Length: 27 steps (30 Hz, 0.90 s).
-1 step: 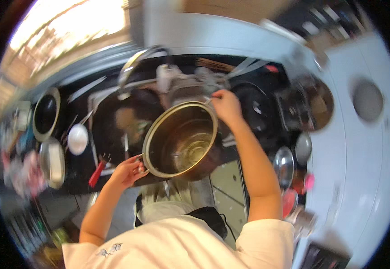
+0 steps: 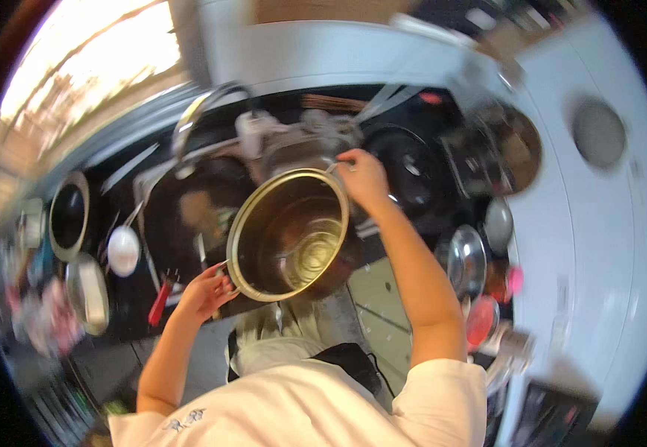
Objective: The person washes a white bowl with a green sponge under running water in a kitchen sink. They then move to the stove, use a spatula to transfer food from a wok into the bowl, and return to the sink to wash the wok and spatula with the sponge.
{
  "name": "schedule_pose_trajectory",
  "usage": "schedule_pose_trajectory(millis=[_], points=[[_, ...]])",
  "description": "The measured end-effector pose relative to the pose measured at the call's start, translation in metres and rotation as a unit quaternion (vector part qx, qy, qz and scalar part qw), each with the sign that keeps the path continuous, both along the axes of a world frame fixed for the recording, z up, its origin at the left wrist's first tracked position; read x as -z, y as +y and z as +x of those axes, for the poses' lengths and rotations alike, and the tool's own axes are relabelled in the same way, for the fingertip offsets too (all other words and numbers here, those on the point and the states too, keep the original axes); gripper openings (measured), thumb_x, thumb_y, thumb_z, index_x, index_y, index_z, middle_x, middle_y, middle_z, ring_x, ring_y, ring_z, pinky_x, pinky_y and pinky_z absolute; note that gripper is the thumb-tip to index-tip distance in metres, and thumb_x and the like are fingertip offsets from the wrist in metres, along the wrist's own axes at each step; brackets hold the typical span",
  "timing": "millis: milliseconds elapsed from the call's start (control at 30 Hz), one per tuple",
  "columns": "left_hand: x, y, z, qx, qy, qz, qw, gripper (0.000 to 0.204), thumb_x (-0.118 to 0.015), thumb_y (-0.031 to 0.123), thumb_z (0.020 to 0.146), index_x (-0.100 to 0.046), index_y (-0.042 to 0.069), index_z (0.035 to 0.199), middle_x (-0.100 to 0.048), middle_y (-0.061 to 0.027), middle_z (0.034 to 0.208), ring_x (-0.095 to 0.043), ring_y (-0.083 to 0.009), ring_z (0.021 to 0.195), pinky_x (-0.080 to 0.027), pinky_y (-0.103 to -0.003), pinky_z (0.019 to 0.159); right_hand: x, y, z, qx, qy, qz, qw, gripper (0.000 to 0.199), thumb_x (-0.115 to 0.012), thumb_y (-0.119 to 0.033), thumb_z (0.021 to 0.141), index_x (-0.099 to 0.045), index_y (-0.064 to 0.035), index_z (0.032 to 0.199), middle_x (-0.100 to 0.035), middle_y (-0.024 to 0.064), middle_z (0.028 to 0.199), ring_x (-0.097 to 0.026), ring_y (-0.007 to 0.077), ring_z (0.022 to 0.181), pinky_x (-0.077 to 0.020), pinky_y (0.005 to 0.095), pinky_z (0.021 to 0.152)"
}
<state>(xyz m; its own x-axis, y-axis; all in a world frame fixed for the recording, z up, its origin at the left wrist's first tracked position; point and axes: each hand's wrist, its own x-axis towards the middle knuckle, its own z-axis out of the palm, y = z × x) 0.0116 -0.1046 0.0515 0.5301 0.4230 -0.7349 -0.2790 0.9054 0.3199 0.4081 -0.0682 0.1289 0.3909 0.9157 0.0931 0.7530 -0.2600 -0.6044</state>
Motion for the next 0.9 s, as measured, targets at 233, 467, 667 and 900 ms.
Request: schedule_pose_trajectory(millis=[233, 467, 667, 900], points=[[-0.021, 0.039, 0.032, 0.161, 0.159, 0.177, 0.958, 0.043, -0.052, 0.002, 0.087, -0.044, 0.012, 0.128, -0.052, -0.0037, 0.07, -0.058, -0.017, 0.065, -0.057, -0.036, 0.065, 0.005, -0.145, -0.006, 0.165, 0.229, -0.017, 0.959, 0.032, -0.062, -0.011, 0.077, -0.062, -0.0003, 0.108, -0.063, 0.009, 0.071, -0.059, 0.0132, 0.061, -0.0457, 0.0284, 0.06], [-0.086, 0.043, 0.089, 0.344, 0.142, 0.271, 0.888, 0.037, -0.045, -0.001, 0.084, -0.048, 0.002, 0.121, -0.058, -0.0063, 0.072, -0.058, -0.0144, 0.055, -0.052, -0.03, 0.051, -0.066, -0.275, -0.022, 0.2, 0.396, 0.052, 0.895, 0.028, -0.053, -0.005, 0.081, -0.055, 0.003, 0.108, -0.056, 0.0065, 0.064, -0.052, 0.0112, 0.048, -0.042, 0.0272, 0.048], [-0.176, -0.032, 0.158, 0.42, 0.15, 0.442, 0.778, 0.038, -0.051, 0.011, 0.084, -0.049, -0.003, 0.119, -0.062, -0.008, 0.079, -0.055, -0.0147, 0.048, -0.044, -0.023, 0.041, -0.123, -0.43, -0.009, 0.246, 0.401, 0.047, 0.881, 0.023, -0.043, 0.001, 0.082, -0.038, 0.0015, 0.104, -0.06, 0.015, 0.074, -0.06, 0.0216, 0.045, -0.0481, 0.0325, 0.041], [-0.27, -0.143, 0.23, 0.472, 0.172, 0.521, 0.69, 0.037, -0.054, 0.017, 0.089, -0.05, -0.001, 0.121, -0.06, -0.0092, 0.102, -0.055, -0.0151, 0.054, -0.045, -0.028, 0.049, -0.103, -0.568, -0.012, 0.253, 0.344, 0.161, 0.89, 0.04, -0.043, 0.005, 0.077, -0.035, 0.0057, 0.116, -0.061, 0.0181, 0.091, -0.064, 0.0266, 0.08, -0.0529, 0.0385, 0.067]])
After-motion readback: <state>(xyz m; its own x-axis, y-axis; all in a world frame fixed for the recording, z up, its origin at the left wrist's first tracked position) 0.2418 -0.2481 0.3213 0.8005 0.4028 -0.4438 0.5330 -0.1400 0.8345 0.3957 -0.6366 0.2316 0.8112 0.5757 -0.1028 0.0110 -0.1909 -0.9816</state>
